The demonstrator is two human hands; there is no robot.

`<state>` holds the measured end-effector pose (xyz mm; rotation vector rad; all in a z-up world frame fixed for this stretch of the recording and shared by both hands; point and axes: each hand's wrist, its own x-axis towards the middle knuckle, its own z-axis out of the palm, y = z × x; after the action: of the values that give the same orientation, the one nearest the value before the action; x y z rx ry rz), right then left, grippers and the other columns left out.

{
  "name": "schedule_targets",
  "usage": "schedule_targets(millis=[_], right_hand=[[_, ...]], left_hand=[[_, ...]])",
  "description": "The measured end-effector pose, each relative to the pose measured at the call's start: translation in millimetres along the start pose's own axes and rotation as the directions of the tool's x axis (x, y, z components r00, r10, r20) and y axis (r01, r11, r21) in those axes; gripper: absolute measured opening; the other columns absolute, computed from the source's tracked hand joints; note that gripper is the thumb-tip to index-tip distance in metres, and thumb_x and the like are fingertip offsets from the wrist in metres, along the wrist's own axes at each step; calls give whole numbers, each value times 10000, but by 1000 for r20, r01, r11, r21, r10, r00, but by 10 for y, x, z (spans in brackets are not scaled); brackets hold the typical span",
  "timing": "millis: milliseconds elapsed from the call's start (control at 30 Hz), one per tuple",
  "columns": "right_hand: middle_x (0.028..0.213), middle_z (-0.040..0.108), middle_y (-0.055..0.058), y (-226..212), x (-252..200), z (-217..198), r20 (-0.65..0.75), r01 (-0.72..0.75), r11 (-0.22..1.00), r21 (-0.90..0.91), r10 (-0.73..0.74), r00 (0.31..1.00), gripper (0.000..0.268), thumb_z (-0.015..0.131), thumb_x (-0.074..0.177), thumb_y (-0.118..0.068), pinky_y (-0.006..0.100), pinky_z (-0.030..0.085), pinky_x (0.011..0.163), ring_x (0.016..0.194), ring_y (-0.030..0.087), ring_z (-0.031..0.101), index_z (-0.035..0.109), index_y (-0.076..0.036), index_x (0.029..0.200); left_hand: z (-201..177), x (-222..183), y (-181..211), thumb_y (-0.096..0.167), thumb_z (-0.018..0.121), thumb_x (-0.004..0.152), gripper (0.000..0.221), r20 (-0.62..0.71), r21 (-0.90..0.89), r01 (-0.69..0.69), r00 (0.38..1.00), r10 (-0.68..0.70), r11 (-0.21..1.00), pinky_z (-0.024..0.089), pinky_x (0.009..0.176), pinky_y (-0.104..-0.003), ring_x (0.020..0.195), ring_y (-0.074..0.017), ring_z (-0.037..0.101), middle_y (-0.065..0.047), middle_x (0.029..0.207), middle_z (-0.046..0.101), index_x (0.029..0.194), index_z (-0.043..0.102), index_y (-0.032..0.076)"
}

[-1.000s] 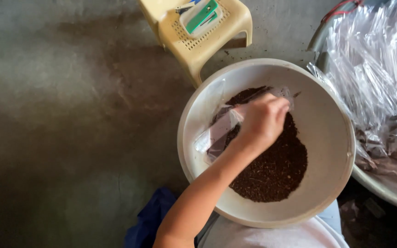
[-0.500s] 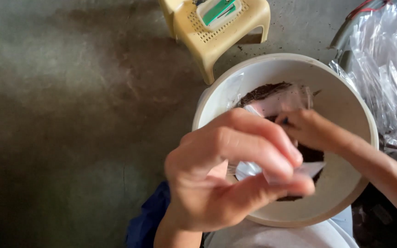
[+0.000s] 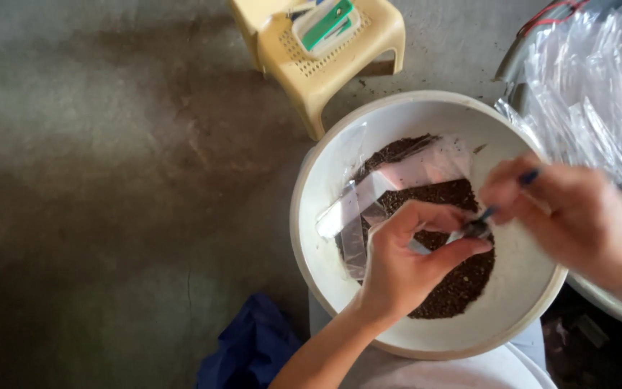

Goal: Filling small plastic bags with a dark granular substance using a small scoop

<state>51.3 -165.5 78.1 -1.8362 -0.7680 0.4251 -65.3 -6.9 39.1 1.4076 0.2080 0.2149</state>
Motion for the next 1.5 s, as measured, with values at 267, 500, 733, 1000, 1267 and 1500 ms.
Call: schedule_targets(millis=[267,500,733,1000,1267,1500], right_hand=[[1216,688,78,785,-179,2,-218,-149,960,-236,97,971,281,598,805,199,258,450,1063,1155,175,644,723,-45,864],[860,656,32,947,23,287,12,-2,990,-142,4,1000,375,765,828,-288,288,481,656,736,136,584,657,-84,1122],[840,752,-46,710,-113,574,-34,-23,974,-226,16,999,220,608,840,-9,290,536,646,743,115,714,739,-183,871],[1063,627,43,399,-141,144,-1,115,984,-137,-116,993,248,603,935,-296,248,547,781,952,140,654,649,-114,1098],[851,586,113,633,-326,4,-481,92,985,143,-12,877,337,528,1213,-158,261,463,751,727,159,543,531,-67,889],[914,692,101,428,-362,375,73,20,956,293,-43,996,334,523,882,-76,301,547,634,706,200,706,623,-8,1193]], left_hand=[[-11,349,387,163,754,929,228,67,53,-197,979,193,979,619,944,-269,965,-165,718,-56,1008,718,1097,607,115],[-178,432,752,138,775,930,216,0,21,-307,952,307,951,590,968,-255,953,-113,694,-9,980,704,1069,610,136],[-59,387,665,248,745,957,199,74,159,-328,945,320,931,568,995,-258,981,-113,692,19,1031,690,1095,626,169],[3,426,371,343,695,926,459,261,313,-363,921,288,877,517,1024,-357,1097,-224,652,-61,1159,642,1281,499,129],[-330,740,-70,268,518,1074,194,360,476,-494,864,351,728,515,911,-399,1003,-274,614,-111,1071,532,1057,663,140],[-207,621,-315,131,539,893,291,115,505,-135,989,88,853,574,890,-348,1026,-218,724,-80,1085,755,1135,691,74]])
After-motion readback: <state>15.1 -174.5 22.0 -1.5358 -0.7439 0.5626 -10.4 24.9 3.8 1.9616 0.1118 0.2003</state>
